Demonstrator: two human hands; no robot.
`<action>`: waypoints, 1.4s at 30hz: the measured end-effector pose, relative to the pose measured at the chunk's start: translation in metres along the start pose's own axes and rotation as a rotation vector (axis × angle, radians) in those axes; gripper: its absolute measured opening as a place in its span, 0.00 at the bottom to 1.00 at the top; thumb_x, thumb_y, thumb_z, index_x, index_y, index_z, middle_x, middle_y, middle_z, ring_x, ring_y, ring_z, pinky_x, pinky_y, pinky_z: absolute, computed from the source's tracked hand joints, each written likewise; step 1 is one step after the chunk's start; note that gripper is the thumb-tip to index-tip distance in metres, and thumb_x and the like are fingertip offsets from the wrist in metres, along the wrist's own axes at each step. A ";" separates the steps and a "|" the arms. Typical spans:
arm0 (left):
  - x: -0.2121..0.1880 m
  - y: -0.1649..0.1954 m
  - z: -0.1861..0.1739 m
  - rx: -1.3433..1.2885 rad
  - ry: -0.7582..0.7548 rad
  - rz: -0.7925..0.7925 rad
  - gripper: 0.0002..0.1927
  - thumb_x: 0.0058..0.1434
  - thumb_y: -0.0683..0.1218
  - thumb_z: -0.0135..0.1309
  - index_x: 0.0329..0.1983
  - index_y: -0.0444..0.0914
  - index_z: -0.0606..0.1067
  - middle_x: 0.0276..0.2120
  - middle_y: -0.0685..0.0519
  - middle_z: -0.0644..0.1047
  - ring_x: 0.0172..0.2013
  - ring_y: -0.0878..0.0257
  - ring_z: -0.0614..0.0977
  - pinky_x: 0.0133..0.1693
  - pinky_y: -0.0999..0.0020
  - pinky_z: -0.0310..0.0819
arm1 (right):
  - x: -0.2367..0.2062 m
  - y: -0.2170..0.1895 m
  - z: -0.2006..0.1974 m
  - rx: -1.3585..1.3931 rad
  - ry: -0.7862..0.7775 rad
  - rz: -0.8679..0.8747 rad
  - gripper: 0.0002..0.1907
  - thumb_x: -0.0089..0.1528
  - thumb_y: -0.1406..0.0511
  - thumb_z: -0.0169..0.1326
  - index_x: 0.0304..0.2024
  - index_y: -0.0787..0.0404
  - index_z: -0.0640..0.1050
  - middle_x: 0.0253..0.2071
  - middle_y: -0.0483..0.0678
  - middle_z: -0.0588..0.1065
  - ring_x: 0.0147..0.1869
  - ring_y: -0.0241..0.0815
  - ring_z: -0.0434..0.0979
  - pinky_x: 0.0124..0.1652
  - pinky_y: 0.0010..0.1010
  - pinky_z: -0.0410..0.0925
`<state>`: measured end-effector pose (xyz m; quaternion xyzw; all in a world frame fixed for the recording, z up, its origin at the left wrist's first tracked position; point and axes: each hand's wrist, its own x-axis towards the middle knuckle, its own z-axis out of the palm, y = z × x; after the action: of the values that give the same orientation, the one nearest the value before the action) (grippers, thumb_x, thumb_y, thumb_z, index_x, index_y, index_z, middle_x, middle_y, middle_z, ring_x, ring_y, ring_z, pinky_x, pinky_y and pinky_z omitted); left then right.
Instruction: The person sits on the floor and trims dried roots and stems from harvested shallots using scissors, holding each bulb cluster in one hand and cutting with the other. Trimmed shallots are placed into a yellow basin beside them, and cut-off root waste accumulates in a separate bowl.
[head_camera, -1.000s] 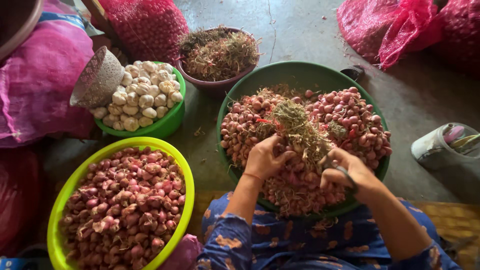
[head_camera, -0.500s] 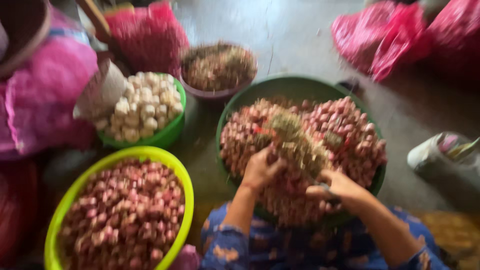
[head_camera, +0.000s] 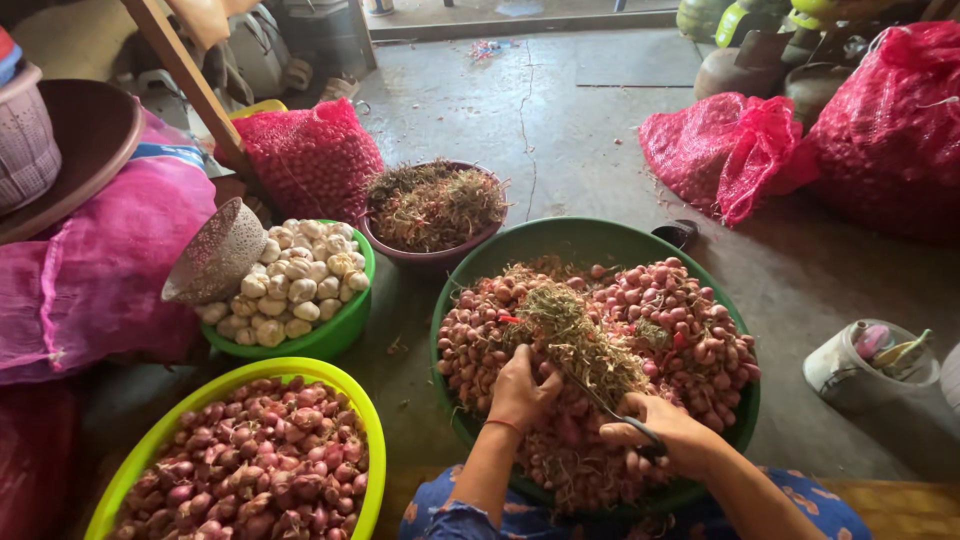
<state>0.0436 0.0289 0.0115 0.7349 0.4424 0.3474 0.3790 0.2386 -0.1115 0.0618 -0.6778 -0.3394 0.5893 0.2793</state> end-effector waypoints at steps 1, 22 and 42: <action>0.002 -0.001 0.001 -0.040 0.005 -0.005 0.16 0.55 0.52 0.59 0.39 0.37 0.72 0.31 0.45 0.81 0.34 0.47 0.84 0.37 0.55 0.77 | 0.000 -0.002 0.000 0.010 0.000 0.001 0.26 0.52 0.53 0.69 0.41 0.64 0.75 0.18 0.50 0.76 0.16 0.35 0.71 0.16 0.24 0.58; 0.000 -0.024 0.009 -0.373 0.124 -0.084 0.12 0.58 0.48 0.59 0.39 0.35 0.74 0.27 0.54 0.77 0.29 0.69 0.75 0.34 0.69 0.73 | 0.003 -0.010 0.005 -0.088 -0.097 -0.001 0.29 0.56 0.51 0.66 0.36 0.73 0.76 0.18 0.52 0.77 0.15 0.36 0.71 0.14 0.26 0.59; -0.017 -0.027 0.019 -0.807 -0.023 -0.147 0.04 0.65 0.42 0.56 0.37 0.36 0.75 0.33 0.54 0.82 0.34 0.71 0.80 0.37 0.75 0.75 | 0.016 -0.019 0.017 0.070 -0.124 -0.204 0.22 0.55 0.50 0.62 0.35 0.62 0.82 0.21 0.44 0.75 0.18 0.32 0.66 0.18 0.25 0.57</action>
<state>0.0428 0.0177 -0.0241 0.4974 0.3176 0.4568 0.6655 0.2206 -0.0871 0.0644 -0.5918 -0.4023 0.6104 0.3397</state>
